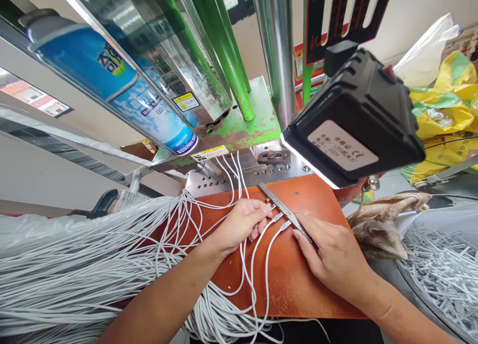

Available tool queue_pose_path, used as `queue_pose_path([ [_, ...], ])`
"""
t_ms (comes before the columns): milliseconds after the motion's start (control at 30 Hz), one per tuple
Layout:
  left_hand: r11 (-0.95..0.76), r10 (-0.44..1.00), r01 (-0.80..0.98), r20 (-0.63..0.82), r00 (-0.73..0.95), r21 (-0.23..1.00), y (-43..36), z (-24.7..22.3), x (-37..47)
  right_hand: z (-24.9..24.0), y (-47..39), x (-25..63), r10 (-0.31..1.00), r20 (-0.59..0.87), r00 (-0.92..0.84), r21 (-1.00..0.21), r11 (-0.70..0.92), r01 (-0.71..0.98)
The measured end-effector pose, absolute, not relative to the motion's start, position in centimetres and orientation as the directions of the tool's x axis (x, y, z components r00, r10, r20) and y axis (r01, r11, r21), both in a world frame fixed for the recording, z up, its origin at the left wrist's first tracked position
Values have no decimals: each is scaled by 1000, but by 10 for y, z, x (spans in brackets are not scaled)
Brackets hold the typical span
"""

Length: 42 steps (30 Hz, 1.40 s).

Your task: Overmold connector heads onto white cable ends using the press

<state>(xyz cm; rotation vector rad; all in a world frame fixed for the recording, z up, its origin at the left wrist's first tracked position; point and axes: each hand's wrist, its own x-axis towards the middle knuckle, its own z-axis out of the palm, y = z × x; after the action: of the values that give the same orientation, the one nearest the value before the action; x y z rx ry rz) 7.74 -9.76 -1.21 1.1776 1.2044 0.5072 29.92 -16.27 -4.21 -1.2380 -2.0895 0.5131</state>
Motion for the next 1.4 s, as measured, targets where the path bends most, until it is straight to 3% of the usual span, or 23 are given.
queue_pose_path([
  [167,307,891,274,-376,254,912,-101,-22,85,-44,-164,302,854,343,-391,-602,520,607],
  [400,427,752,267,-503,425,864,-90,-7,70,-45,-164,298,892,346,-289,-576,446,686],
  [767,426,765,342,-535,359,838,-84,-12,66,-52,-165,301,865,352,-357,-560,500,661],
  [1100,296,797,464,-484,362,835,-84,-18,68,-48,-163,304,860,309,-407,-603,508,615],
  [1200,113,882,537,-333,334,836,-92,8,54,-48,-163,300,884,304,-355,-566,468,679],
  [1267,83,909,470,-260,327,879,-101,30,35,-48,-162,298,883,317,-345,-518,466,717],
  [1400,243,920,118,-267,288,963,-103,51,-6,-48,-159,297,877,307,-370,-505,480,718],
])
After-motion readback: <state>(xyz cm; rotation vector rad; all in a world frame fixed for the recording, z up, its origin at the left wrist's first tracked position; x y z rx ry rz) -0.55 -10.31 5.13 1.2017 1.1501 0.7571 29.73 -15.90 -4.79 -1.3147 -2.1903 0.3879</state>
